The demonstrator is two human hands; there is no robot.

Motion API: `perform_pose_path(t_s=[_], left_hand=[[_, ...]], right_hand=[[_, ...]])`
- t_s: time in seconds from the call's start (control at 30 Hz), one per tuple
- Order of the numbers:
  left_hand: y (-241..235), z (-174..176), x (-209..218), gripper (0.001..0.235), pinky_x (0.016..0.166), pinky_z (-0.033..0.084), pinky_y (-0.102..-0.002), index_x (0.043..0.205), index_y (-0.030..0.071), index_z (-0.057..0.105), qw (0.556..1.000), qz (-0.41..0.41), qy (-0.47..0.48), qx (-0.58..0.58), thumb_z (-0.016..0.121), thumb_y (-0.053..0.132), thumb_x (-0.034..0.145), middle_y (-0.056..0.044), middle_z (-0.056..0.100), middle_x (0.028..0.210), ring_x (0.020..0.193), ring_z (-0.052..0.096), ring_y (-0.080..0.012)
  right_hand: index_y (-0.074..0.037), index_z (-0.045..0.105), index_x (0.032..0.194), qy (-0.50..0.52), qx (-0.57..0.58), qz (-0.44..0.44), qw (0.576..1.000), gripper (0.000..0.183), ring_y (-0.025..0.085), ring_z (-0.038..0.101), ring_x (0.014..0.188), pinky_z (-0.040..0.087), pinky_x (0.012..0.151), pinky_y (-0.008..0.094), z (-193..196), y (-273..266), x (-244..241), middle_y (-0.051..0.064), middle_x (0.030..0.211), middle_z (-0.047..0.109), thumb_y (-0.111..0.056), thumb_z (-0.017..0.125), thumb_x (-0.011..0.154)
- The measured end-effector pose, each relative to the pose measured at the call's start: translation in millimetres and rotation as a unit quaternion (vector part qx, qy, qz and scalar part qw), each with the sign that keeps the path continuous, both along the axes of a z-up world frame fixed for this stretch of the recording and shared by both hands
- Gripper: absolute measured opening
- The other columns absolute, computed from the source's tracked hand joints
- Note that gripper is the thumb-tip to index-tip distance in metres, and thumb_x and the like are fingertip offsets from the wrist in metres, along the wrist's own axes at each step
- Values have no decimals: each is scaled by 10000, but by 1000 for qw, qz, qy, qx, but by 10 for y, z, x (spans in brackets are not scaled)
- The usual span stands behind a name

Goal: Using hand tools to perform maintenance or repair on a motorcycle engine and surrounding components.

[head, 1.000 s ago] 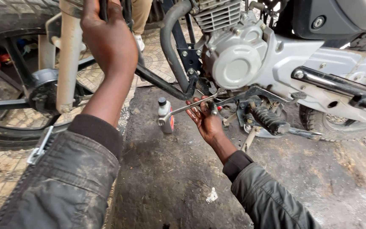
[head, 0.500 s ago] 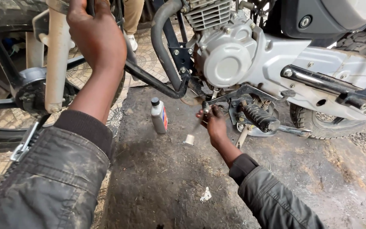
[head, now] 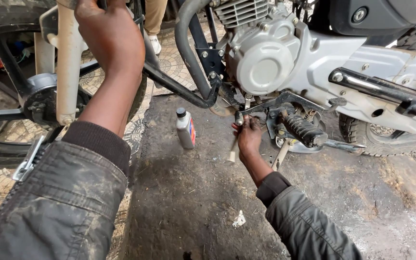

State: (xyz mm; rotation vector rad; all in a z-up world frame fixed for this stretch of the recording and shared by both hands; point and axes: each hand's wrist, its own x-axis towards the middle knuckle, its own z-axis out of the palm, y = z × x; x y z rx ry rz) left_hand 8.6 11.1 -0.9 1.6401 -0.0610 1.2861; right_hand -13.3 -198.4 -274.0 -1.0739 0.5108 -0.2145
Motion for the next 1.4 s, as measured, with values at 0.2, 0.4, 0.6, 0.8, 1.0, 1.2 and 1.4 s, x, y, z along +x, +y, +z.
perform_pose_path(t_s=[0.2, 0.4, 0.6, 0.8, 1.0, 1.2, 1.4], left_hand=[[-81, 25, -70, 89, 526, 429, -354, 918, 157, 695, 1000, 5, -16, 8, 624, 202, 946, 20, 692, 693, 580, 546, -148], [-96, 56, -145, 109, 522, 479, -375, 944, 180, 702, 999, 11, 32, -15, 611, 238, 930, 10, 748, 695, 559, 654, -154], [-61, 48, -82, 81, 547, 442, -359, 922, 174, 703, 1000, 7, 12, -9, 640, 221, 940, 32, 676, 680, 582, 530, -148], [-62, 62, -73, 79, 571, 466, -361, 922, 152, 679, 1000, 0, -7, -7, 644, 221, 938, -1, 721, 763, 637, 616, -156], [174, -191, -82, 152, 540, 408, -367, 827, 152, 659, 999, 28, 18, -5, 656, 256, 937, 8, 635, 627, 560, 513, -154], [550, -243, -158, 132, 560, 416, -363, 844, 142, 665, 998, 58, 9, 21, 655, 236, 935, 2, 653, 665, 590, 513, -154], [447, -312, -77, 113, 579, 425, -359, 861, 131, 672, 999, 46, -7, 22, 653, 216, 933, -4, 671, 702, 620, 512, -153]], right_hand=[[-75, 633, 1135, -146, 294, 79, 941, 191, 389, 713, 1109, 639, 854, 505, 75, 77, 7, 188, 1126, 712, -132, 455, 1096], [-88, 536, 1357, -111, 106, 111, 982, 297, 314, 701, 1087, 615, 982, 462, 98, -114, -274, 167, 1147, 687, -52, 409, 1091], [-132, 542, 1439, 39, -224, 51, 972, 434, 148, 655, 1016, 566, 916, 303, 263, -337, -219, 34, 1169, 691, -325, 464, 1058], [-134, 638, 1187, 60, -263, 45, 962, 495, 197, 637, 985, 495, 915, 371, 135, -318, -155, 43, 1076, 709, -553, 443, 1010], [-135, 521, 710, -68, -57, 67, 994, 585, 78, 334, 492, 279, 489, 232, -513, -272, 95, -57, 569, 317, -640, 532, 1005], [-278, 376, 750, -92, 186, 119, 971, 355, 71, 291, 487, 349, 532, 275, -852, 314, 493, -134, 606, 221, -471, 308, 1040], [-281, 363, 779, -105, 176, 95, 974, 376, 61, 296, 502, 365, 574, 273, -975, 344, 525, -150, 631, 226, -502, 267, 1068]])
